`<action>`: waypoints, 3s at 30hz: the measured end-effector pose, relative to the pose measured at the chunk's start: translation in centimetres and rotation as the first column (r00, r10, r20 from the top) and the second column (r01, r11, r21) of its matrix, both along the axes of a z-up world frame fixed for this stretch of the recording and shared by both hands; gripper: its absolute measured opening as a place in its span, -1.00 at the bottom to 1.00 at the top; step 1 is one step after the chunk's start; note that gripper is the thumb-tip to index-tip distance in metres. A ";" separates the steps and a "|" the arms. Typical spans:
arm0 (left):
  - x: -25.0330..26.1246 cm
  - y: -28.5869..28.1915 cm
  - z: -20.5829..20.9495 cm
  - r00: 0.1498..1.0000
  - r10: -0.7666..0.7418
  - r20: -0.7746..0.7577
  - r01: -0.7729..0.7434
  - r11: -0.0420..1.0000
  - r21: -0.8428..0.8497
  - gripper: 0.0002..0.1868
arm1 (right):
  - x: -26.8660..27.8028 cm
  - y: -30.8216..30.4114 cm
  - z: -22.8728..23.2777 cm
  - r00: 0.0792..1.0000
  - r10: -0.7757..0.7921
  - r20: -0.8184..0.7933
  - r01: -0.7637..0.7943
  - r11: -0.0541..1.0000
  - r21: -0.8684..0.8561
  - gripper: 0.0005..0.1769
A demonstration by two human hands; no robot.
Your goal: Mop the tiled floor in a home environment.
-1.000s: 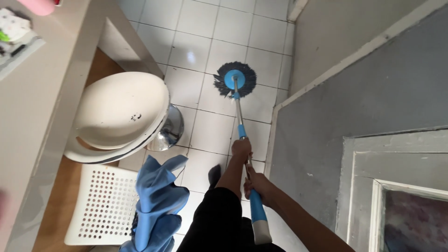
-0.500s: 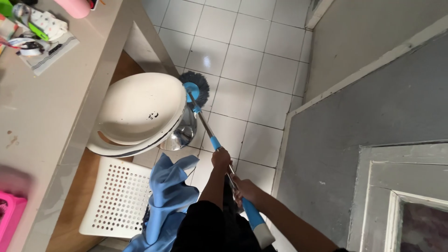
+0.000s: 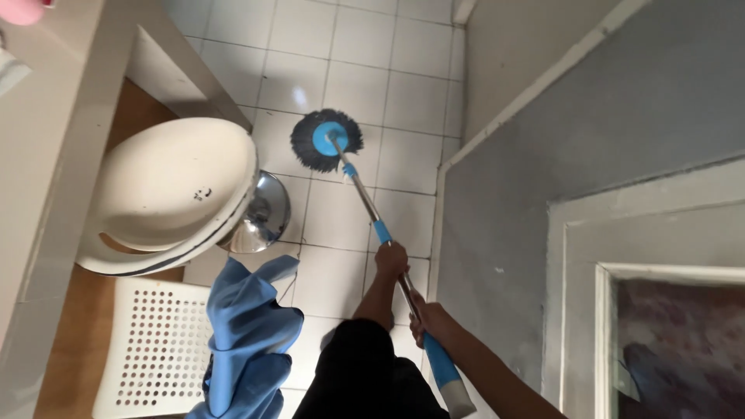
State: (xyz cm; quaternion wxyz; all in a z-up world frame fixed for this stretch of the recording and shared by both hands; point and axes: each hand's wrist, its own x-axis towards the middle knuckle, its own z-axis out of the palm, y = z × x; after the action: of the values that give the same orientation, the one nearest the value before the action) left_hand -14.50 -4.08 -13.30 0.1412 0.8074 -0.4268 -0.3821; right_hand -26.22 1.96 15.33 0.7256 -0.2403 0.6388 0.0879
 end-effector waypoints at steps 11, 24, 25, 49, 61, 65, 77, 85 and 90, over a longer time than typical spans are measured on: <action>-6.8 2.1 8.0 0.937 -0.293 -0.189 0.310 0.948 0.066 -0.67 | -2.1 7.0 2.8 0.901 -0.433 -0.010 0.433 0.900 0.043 -0.29; 4.1 11.6 13.0 0.467 0.642 -0.608 -0.520 0.756 0.399 -0.71 | 6.5 13.2 4.4 0.989 -0.133 0.058 0.137 0.988 -0.072 -0.35; 5.3 12.3 14.0 0.460 0.648 -0.607 -0.535 0.748 0.393 -0.71 | 7.3 13.6 4.8 0.991 -0.116 0.065 0.121 0.990 -0.074 -0.35; 4.0 20.6 15.5 0.899 0.362 -0.248 -0.290 0.914 0.284 -0.56 | 2.3 22.2 -0.4 0.974 -0.192 0.117 0.185 0.980 0.071 -0.27; -7.9 22.8 11.0 0.945 0.100 -0.310 -0.017 0.966 0.258 -0.52 | -4.9 28.8 -2.2 0.863 -0.502 0.060 0.502 0.865 0.008 -0.26; -10.5 24.0 11.8 0.949 -0.303 -0.085 0.306 0.952 0.025 -0.47 | -6.6 29.8 -1.3 0.858 -0.513 0.010 0.513 0.858 -0.030 -0.31; -2.6 23.9 14.8 0.823 0.380 -0.423 -0.276 0.917 0.287 -0.47 | 0.3 27.5 1.4 0.957 -0.278 0.083 0.284 0.956 -0.072 -0.30; 3.6 26.2 17.1 0.696 0.588 -0.412 -0.473 0.807 0.354 -0.48 | 4.3 27.0 3.2 0.995 -0.053 0.087 0.059 0.996 -0.069 -0.31; 5.6 28.2 15.1 0.624 0.678 -0.389 -0.613 0.733 0.293 -0.42 | 5.1 26.7 3.4 0.988 0.135 0.074 -0.130 0.989 -0.065 -0.34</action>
State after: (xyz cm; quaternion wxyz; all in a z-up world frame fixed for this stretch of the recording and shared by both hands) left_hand -8.86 24.16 1.83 0.3144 0.7954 -0.0340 -0.5171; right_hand -21.08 28.67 18.76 0.7351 -0.3071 0.5948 0.1073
